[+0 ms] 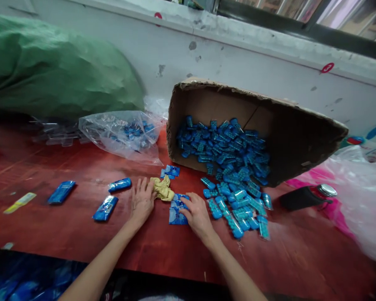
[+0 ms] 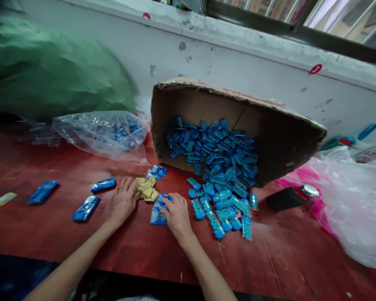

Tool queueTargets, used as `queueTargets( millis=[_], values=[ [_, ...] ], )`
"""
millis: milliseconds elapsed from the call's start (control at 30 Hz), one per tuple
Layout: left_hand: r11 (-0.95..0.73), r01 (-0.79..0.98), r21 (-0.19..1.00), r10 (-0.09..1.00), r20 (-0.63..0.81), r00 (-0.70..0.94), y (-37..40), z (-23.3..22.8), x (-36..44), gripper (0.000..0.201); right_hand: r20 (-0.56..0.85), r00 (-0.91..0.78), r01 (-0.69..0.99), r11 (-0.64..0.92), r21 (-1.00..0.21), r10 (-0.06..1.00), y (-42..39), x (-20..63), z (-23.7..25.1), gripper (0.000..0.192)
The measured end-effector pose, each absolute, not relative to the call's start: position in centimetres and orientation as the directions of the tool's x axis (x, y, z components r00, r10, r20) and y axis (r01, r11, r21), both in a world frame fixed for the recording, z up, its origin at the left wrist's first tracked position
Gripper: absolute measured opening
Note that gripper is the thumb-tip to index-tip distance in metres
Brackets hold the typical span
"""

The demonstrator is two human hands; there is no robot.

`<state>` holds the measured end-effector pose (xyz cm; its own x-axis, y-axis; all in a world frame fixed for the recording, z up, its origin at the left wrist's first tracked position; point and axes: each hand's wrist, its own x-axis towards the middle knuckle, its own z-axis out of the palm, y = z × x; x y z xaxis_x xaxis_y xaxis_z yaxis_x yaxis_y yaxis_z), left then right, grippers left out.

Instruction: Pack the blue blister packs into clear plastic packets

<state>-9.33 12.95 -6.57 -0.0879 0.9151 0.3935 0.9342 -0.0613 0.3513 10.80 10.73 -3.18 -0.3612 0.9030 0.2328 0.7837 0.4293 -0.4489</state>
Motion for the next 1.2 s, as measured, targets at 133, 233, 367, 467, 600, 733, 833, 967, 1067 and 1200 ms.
queueTargets(
  millis=[133, 233, 367, 467, 600, 733, 833, 967, 1067, 1200],
  values=[
    [-0.145, 0.801, 0.581, 0.859, 0.476, -0.190, 8.8, -5.8, -6.3, 0.037, 0.209, -0.311, 0.865, 0.368, -0.342, 0.927, 7.7, 12.6, -5.3, 0.022],
    [-0.130, 0.553, 0.823, 0.904, 0.328, -0.275, 5.9, -5.2, -4.4, 0.031, 0.262, -0.274, 0.873, 0.354, -0.336, 0.925, 7.3, 12.1, -5.8, 0.017],
    [0.264, 0.000, 0.965, 0.885, -0.242, -0.398, 4.4, -4.3, -3.1, 0.044, 0.317, -0.206, 0.875, 0.320, -0.363, 0.926, 7.1, 11.6, -4.3, 0.017],
    [0.391, -0.288, 0.874, 0.847, -0.464, -0.260, 4.5, -3.6, -2.3, 0.052, 0.361, -0.202, 0.835, 0.352, -0.422, 0.911, 6.2, 11.5, -2.8, 0.020],
    [0.397, -0.468, 0.790, 0.871, -0.485, -0.081, 4.9, -3.0, -1.2, 0.034, 0.351, -0.163, 0.666, 0.365, -0.650, 0.922, 5.2, 11.0, -2.0, 0.021],
    [0.374, -0.473, 0.798, 0.879, -0.467, -0.093, 5.3, -3.2, -0.9, 0.030, 0.010, -0.050, 0.206, 0.020, -0.978, 0.999, 5.8, 10.7, -2.6, 0.029],
    [0.339, -0.393, 0.855, 0.880, -0.436, -0.189, 5.8, -3.9, -0.7, 0.033, -0.169, -0.106, -0.015, -0.171, -0.985, 0.980, 6.6, 10.5, -3.2, 0.015],
    [0.304, -0.328, 0.894, 0.873, -0.399, -0.280, 6.9, -4.6, -0.2, 0.033, -0.158, -0.027, -0.012, -0.158, -0.987, 0.987, 7.4, 10.0, -4.2, 0.017],
    [0.302, -0.381, 0.874, 0.869, -0.417, -0.266, 7.7, -4.6, 0.6, 0.032, -0.128, 0.036, 0.029, -0.129, -0.991, 0.991, 7.9, 9.8, -4.8, 0.017],
    [0.314, -0.496, 0.809, 0.844, -0.478, -0.246, 8.2, -4.2, 1.8, 0.032, -0.069, 0.139, 0.124, -0.086, -0.989, 0.988, 7.8, 9.7, -5.1, 0.024]
  ],
)
